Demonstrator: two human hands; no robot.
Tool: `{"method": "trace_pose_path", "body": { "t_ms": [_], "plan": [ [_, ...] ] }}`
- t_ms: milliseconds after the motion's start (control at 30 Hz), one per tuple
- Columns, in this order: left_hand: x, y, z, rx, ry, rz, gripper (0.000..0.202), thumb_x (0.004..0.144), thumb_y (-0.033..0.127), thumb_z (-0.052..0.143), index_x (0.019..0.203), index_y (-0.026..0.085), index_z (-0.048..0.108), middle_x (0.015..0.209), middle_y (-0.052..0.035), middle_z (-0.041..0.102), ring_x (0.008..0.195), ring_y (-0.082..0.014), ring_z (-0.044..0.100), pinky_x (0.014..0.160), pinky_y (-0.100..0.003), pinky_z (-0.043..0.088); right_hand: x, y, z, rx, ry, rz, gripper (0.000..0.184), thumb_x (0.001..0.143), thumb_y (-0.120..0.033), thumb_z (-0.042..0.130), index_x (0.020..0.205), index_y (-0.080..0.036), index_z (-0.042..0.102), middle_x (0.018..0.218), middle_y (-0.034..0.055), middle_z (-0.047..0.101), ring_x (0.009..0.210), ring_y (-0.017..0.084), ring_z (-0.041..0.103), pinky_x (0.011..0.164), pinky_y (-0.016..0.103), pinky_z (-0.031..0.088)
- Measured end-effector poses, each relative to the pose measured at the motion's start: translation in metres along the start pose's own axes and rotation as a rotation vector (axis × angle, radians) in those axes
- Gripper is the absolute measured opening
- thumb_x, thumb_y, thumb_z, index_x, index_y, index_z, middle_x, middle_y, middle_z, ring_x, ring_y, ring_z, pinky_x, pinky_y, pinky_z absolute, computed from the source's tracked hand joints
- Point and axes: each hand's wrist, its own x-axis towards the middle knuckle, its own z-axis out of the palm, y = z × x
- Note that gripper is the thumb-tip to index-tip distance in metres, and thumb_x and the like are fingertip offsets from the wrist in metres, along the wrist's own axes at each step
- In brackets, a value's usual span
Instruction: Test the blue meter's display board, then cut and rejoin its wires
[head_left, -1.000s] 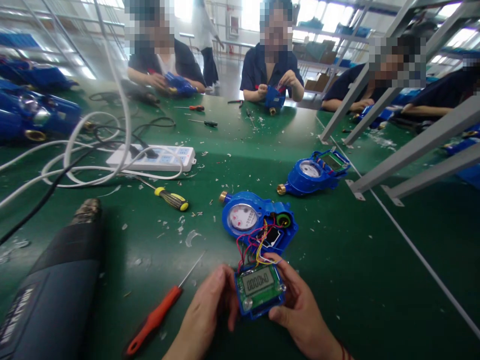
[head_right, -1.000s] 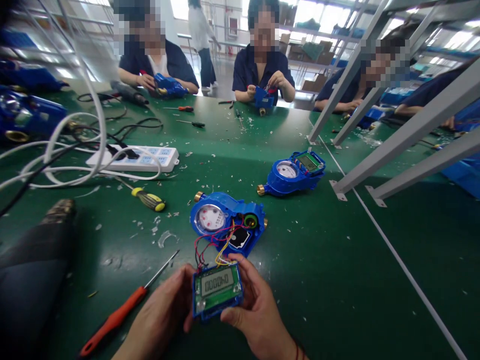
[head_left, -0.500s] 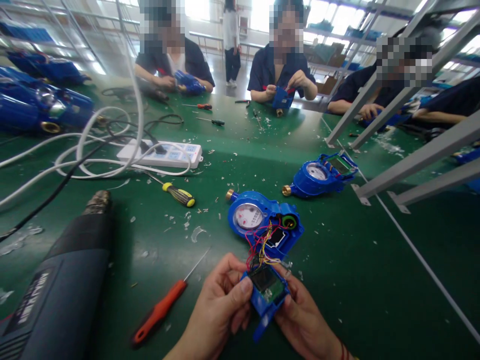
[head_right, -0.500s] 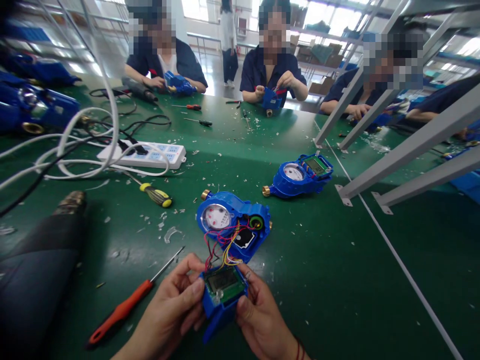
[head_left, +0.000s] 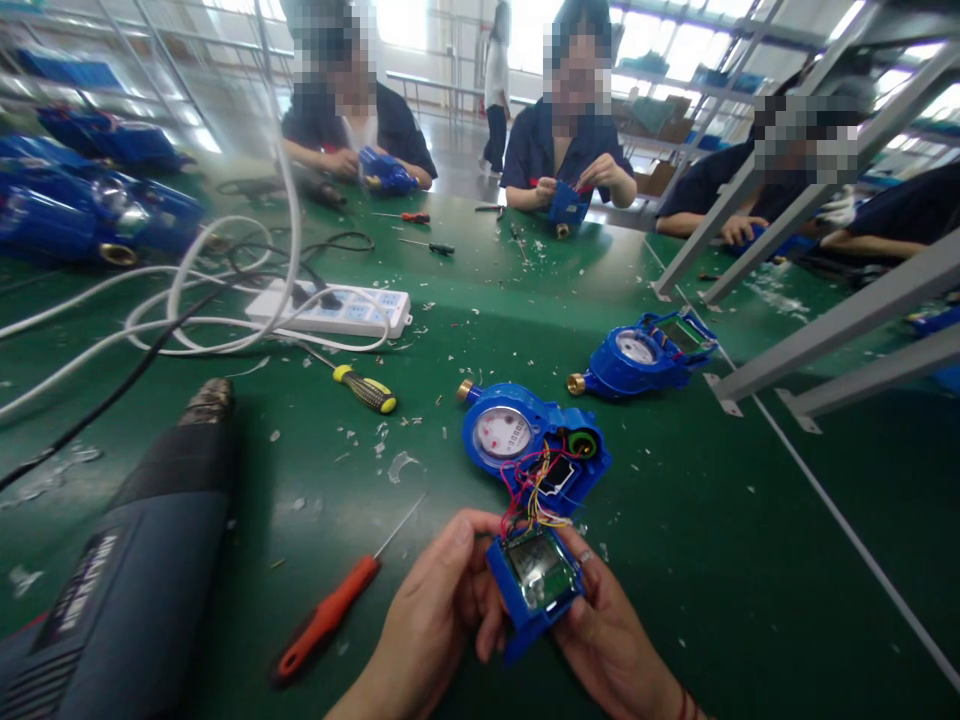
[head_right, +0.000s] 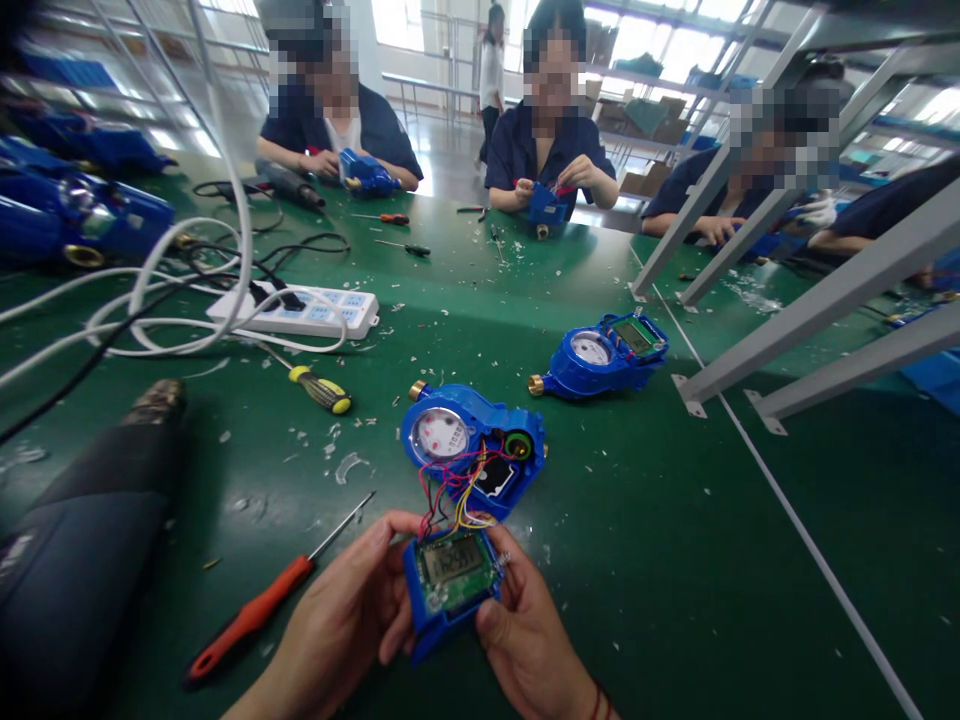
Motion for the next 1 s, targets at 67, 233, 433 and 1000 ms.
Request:
{"method": "trace_pose_path", "body": {
  "t_ms": [67, 233, 433, 1000],
  "plan": [
    [0.001, 0.000, -0.001, 0.024, -0.005, 0.001, 0.031, 0.093, 0.038, 0.030, 0.101, 0.015, 0.048, 0.050, 0.0019, 0.053, 0.037, -0.0065, 0.043, 0.044, -0.018, 0.036, 0.000, 0.001, -0.001, -0.003, -0.004, 0.002, 0.068, 0.064, -0.039, 0.078, 0.124, -0.025, 0.049, 0.117, 0.0089, 0.061, 0.110, 0.025, 0.055, 0.090, 0.035, 0.045],
    [0.001, -0.001, -0.005, 0.080, 0.000, 0.012, 0.024, 0.091, 0.039, 0.035, 0.100, 0.019, 0.044, 0.052, 0.0040, 0.051, 0.038, -0.0075, 0.042, 0.044, -0.019, 0.033, 0.001, 0.003, -0.003, -0.003, -0.017, -0.044, 0.071, 0.062, -0.037, 0.080, 0.124, -0.024, 0.048, 0.121, 0.0093, 0.058, 0.114, 0.025, 0.053, 0.094, 0.036, 0.042],
    [-0.003, 0.003, -0.010, 0.582, 0.123, 0.066, 0.034, 0.089, 0.044, 0.038, 0.069, 0.018, 0.046, 0.059, 0.0021, 0.046, 0.056, -0.0104, 0.045, 0.055, -0.022, 0.035, 0.002, -0.004, -0.004, -0.113, -0.003, -0.101, 0.071, 0.060, -0.028, 0.082, 0.122, -0.027, 0.049, 0.119, 0.0065, 0.060, 0.108, 0.025, 0.058, 0.089, 0.034, 0.048],
    [0.001, 0.005, -0.015, 0.863, 0.120, 0.059, 0.034, 0.088, 0.044, 0.038, 0.066, 0.019, 0.045, 0.061, 0.0022, 0.042, 0.056, -0.0116, 0.039, 0.051, -0.022, 0.031, -0.012, -0.007, -0.014, -0.934, 0.074, -0.392, 0.079, 0.066, -0.024, 0.078, 0.131, -0.040, 0.036, 0.131, 0.0027, 0.051, 0.116, 0.029, 0.051, 0.098, 0.047, 0.043]
  ]
}}
